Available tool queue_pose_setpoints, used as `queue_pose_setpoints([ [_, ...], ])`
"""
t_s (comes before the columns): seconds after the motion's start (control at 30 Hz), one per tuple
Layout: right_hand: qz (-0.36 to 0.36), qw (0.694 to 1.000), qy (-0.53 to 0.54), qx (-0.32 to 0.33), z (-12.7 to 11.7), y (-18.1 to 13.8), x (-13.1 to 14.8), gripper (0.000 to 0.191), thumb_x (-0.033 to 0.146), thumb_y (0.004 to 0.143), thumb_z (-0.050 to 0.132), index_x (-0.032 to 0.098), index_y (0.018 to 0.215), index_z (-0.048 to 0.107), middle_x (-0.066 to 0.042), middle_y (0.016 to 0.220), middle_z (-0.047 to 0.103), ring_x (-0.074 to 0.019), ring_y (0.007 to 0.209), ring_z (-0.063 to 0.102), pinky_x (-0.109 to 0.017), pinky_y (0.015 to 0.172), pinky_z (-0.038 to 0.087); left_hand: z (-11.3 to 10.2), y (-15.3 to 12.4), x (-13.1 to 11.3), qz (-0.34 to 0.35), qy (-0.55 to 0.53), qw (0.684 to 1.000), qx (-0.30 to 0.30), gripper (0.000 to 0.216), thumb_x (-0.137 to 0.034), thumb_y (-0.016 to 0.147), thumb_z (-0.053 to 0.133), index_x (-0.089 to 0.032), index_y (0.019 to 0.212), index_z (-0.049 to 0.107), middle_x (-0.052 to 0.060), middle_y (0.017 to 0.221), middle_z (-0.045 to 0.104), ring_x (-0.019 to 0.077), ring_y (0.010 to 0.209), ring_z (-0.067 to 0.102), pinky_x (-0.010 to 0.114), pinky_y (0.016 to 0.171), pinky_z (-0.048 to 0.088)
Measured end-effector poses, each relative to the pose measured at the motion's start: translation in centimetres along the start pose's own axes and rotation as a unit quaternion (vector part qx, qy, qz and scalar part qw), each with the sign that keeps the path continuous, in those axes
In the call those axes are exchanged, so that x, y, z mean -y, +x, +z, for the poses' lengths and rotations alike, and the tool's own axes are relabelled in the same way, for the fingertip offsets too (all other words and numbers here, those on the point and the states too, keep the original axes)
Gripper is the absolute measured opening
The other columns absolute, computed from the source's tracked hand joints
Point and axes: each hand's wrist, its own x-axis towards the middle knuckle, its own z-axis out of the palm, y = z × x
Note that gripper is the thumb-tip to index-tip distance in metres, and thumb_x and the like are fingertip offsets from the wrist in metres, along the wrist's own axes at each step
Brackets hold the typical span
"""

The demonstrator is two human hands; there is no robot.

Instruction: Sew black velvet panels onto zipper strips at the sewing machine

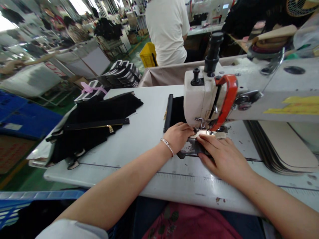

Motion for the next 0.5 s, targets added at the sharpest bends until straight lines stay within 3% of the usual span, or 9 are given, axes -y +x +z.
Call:
queue_pose_setpoints([
  [0.33, -0.005, 1.0, 0.017, -0.014, 0.4, -0.1, 0.4, 0.037, 0.03, 0.1, 0.055, 0.012, 0.132, 0.059, -0.013, 0.131, 0.064, -0.0305, 0.113, 0.06, -0.05, 0.095, 0.049, 0.1, -0.6, 0.0, 0.012, -0.037, 0.999, -0.028, 0.02, -0.007, 0.095, 0.058, -0.017, 0.096, 0.075, 0.004, 0.105, 0.076, 0.0149, 0.102, 0.069, 0.031, 0.096, 0.056],
  [0.43, -0.018, 0.999, 0.037, -0.013, -1.6, -1.2, 0.1, 0.029, 0.029, 0.1, 0.056, 0.018, 0.127, 0.062, -0.009, 0.128, 0.067, -0.0274, 0.114, 0.061, -0.047, 0.098, 0.049, 0.4, -0.6, 0.3, 0.008, -0.041, 0.998, -0.037, 0.02, -0.006, 0.095, 0.058, -0.017, 0.097, 0.075, 0.004, 0.103, 0.076, 0.0154, 0.103, 0.069, 0.032, 0.096, 0.057],
  [0.5, -0.006, 0.998, 0.043, -0.046, -3.7, -3.0, -1.1, 0.02, 0.028, 0.101, 0.054, 0.023, 0.117, 0.066, -0.006, 0.117, 0.071, -0.0253, 0.107, 0.064, -0.045, 0.097, 0.049, 0.5, -0.5, 0.3, 0.009, -0.048, 0.998, -0.045, 0.022, -0.005, 0.094, 0.057, -0.017, 0.099, 0.074, 0.004, 0.102, 0.076, 0.0161, 0.103, 0.069, 0.033, 0.097, 0.057],
])
